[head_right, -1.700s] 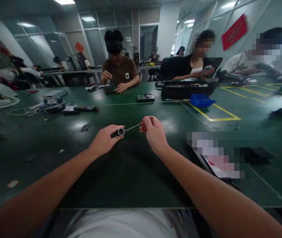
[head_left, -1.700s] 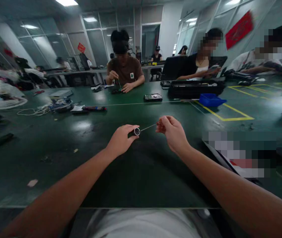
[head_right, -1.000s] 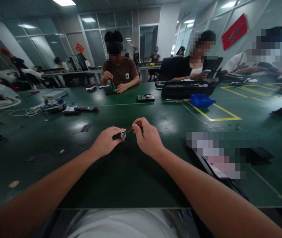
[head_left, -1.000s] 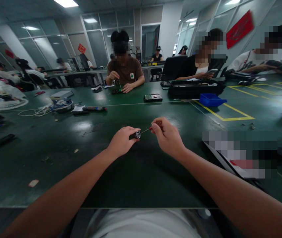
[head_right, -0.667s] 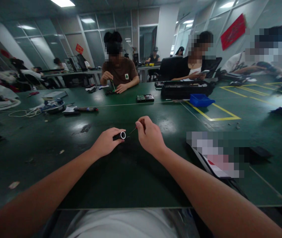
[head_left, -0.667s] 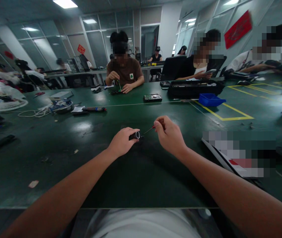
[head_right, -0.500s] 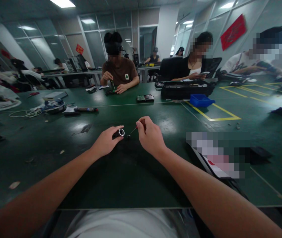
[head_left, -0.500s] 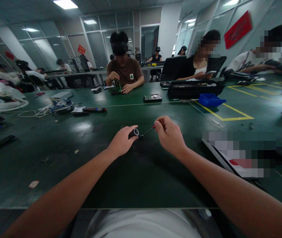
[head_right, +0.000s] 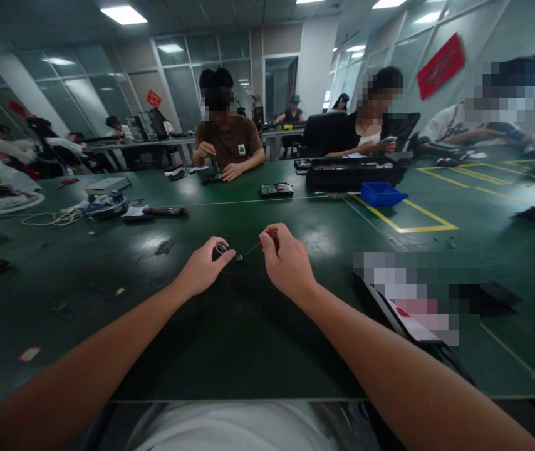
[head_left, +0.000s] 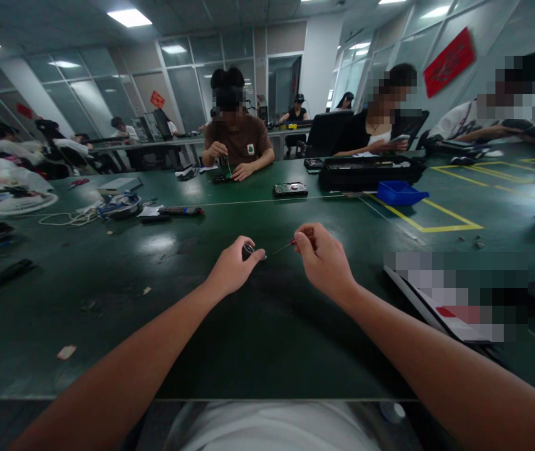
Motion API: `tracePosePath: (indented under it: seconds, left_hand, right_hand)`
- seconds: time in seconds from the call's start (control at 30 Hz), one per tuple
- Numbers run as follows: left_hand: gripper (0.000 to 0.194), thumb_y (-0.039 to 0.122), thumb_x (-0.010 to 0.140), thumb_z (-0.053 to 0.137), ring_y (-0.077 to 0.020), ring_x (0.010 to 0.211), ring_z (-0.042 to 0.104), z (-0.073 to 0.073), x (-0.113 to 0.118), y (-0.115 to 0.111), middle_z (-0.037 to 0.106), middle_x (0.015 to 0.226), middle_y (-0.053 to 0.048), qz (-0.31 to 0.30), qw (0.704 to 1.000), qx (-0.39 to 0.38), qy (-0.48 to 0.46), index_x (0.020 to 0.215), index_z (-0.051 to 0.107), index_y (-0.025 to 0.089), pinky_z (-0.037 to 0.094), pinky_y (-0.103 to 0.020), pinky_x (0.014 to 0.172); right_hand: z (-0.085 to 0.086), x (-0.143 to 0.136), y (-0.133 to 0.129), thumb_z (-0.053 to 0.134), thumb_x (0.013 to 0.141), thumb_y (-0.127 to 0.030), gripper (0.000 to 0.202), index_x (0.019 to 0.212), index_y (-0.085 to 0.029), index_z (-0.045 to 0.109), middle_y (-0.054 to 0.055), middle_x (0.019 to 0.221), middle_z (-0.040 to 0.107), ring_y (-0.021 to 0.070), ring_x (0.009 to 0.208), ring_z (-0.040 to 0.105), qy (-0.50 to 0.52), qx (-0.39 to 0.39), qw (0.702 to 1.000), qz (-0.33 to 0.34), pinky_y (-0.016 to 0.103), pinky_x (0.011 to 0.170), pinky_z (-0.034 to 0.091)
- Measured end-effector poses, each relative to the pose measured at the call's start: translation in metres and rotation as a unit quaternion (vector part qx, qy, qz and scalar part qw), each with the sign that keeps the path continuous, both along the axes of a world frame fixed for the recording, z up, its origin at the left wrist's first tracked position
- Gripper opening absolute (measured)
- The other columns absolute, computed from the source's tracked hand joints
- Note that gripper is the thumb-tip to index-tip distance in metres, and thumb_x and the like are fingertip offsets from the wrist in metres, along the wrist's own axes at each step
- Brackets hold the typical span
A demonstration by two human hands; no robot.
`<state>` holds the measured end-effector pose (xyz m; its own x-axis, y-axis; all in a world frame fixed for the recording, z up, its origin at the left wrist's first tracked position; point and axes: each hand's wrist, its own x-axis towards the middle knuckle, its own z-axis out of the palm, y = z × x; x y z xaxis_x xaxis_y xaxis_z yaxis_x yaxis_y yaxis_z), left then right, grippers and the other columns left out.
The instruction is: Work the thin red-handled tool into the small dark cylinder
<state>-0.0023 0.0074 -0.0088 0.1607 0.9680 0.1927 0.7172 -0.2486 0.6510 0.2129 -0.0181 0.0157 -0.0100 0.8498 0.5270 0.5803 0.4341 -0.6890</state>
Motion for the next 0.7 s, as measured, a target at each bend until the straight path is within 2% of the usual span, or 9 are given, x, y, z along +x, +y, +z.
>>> tracePosePath:
  seconds: [0.1,0.23,0.37,0.5,0.7]
  left_hand:
    - [0.033,0.048,0.094,0.058,-0.0249,0.092,0.064,-0.005,0.002,0.004,0.069,0.104,-0.01,-0.016,0.998,0.022,0.057,0.11,0.064,0.02,0.052,-0.038,0.08]
    - [0.034,0.038,0.101,0.047,-0.0246,0.1,0.063,-0.012,0.005,0.008,0.064,0.115,-0.009,-0.067,0.983,0.056,0.161,0.124,0.066,0.023,0.052,-0.037,0.083]
    - [0.038,0.035,0.101,0.043,-0.0263,0.101,0.062,-0.017,0.009,0.009,0.062,0.111,-0.009,-0.082,0.96,0.08,0.256,0.131,0.065,0.028,0.052,-0.036,0.08]
    - [0.031,0.035,0.099,0.05,-0.0262,0.099,0.062,-0.016,0.009,0.01,0.063,0.107,-0.009,-0.09,0.953,0.085,0.278,0.119,0.07,0.025,0.051,-0.034,0.076]
    - [0.03,0.037,0.099,0.048,-0.0239,0.097,0.063,-0.011,-0.006,0.016,0.065,0.107,-0.007,-0.089,0.966,0.048,0.238,0.108,0.074,0.026,0.05,-0.034,0.079]
  right_hand:
    - [0.0,0.0,0.0,0.046,0.099,-0.035,0.018,0.095,-0.022,0.058,0.004,0.078,0.069,0.0205,0.071,0.066,0.0,0.005,1.0,0.007,0.033,0.065,0.046]
    - [0.0,-0.001,0.0,0.047,0.098,-0.036,0.018,0.095,-0.022,0.058,0.005,0.078,0.069,0.0205,0.07,0.066,0.006,0.004,1.0,0.008,0.032,0.064,0.045]
    - [0.001,-0.003,0.0,0.048,0.098,-0.036,0.018,0.094,-0.022,0.058,0.005,0.077,0.069,0.0211,0.07,0.066,0.01,-0.001,1.0,0.007,0.033,0.067,0.046]
    - [0.002,-0.003,-0.001,0.048,0.098,-0.036,0.018,0.095,-0.021,0.059,0.004,0.076,0.069,0.0206,0.07,0.066,0.009,-0.004,1.0,0.013,0.033,0.066,0.046]
    - [0.003,-0.002,-0.001,0.048,0.098,-0.037,0.019,0.094,-0.022,0.058,0.004,0.077,0.069,0.0201,0.068,0.065,0.011,-0.013,1.0,0.016,0.033,0.065,0.046]
